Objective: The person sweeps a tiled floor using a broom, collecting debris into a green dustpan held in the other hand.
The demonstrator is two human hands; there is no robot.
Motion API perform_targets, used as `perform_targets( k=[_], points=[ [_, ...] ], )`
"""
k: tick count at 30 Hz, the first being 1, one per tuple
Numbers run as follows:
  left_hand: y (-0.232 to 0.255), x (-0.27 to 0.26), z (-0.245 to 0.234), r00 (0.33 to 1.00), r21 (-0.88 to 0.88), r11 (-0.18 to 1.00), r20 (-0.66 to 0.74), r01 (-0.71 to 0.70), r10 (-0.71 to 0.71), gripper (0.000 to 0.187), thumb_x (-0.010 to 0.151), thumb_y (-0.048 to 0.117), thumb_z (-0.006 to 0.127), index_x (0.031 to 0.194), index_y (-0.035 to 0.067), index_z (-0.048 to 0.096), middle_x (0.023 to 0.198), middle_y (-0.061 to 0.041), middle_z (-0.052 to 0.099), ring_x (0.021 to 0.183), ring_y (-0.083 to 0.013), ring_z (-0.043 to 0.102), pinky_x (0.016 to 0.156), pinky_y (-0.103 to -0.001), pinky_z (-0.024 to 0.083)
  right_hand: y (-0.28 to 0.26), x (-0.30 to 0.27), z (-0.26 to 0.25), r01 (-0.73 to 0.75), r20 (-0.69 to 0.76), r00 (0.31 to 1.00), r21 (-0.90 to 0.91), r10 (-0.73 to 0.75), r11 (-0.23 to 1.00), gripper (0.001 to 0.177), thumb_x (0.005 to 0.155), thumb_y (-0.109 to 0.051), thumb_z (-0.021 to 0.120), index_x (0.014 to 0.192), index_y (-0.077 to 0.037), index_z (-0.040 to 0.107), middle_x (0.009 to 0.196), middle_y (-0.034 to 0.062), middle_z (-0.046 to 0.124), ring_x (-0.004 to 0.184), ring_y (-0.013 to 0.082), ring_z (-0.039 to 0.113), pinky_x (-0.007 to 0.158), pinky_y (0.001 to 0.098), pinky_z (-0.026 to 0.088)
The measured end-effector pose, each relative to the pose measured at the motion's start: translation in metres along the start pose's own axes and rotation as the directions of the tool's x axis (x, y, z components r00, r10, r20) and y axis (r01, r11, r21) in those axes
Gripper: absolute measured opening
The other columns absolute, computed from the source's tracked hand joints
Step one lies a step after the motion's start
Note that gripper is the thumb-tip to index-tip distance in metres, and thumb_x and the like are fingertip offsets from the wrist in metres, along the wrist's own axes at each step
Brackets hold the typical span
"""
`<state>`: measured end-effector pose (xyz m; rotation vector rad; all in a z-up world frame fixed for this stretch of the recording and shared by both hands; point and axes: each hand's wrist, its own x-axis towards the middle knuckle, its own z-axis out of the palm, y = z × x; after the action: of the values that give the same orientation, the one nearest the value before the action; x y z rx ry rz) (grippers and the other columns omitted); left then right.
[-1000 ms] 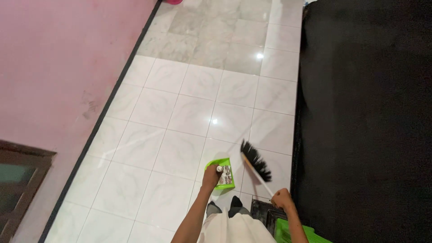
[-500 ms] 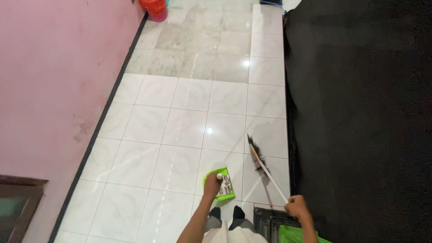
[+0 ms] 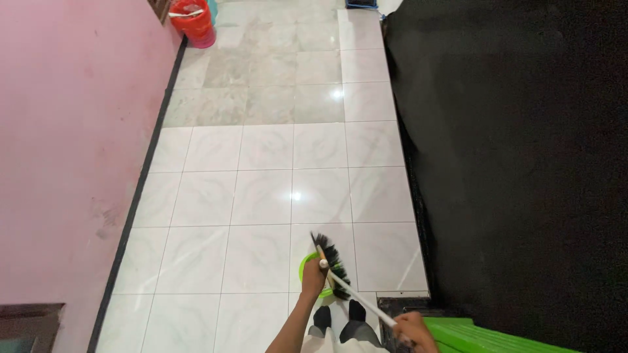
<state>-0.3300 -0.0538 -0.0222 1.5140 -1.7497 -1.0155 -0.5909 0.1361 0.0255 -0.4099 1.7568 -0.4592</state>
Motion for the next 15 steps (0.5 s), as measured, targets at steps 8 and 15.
perform_targets(
  k=[8,15],
  points=[
    [-0.004,-0.001,0.002,1.0,0.03,0.999,0.027,-0.017,0.016,0.012,0.082,0.011,0.072,0.089,0.001,0.07,0.082,-0.025,0.069,0.079,-0.045,0.066,0.067,-0.05,0.052,0.009,-0.021,-0.076,0.097,-0.318,0.942,-0.056,-0.11,0.994,0.031,0.064,0.004,0.074,0.093,0.002,0.082,0.06,0.0144,0.071,0.045,0.021,0.059,0.043,0.0365,0.045],
    [-0.003,-0.003,0.006,0.987,0.076,0.996,0.154,0.042,-0.054,0.011,0.084,0.014,0.071,0.087,0.003,0.07,0.081,-0.023,0.07,0.079,-0.0437,0.068,0.067,-0.049,0.053,-0.011,0.046,-0.061,0.071,-0.528,0.809,-0.35,-0.259,0.934,0.018,0.067,-0.005,0.07,0.081,0.002,0.077,0.074,0.0239,0.073,0.07,0.0358,0.075,0.067,0.0451,0.057]
  ],
)
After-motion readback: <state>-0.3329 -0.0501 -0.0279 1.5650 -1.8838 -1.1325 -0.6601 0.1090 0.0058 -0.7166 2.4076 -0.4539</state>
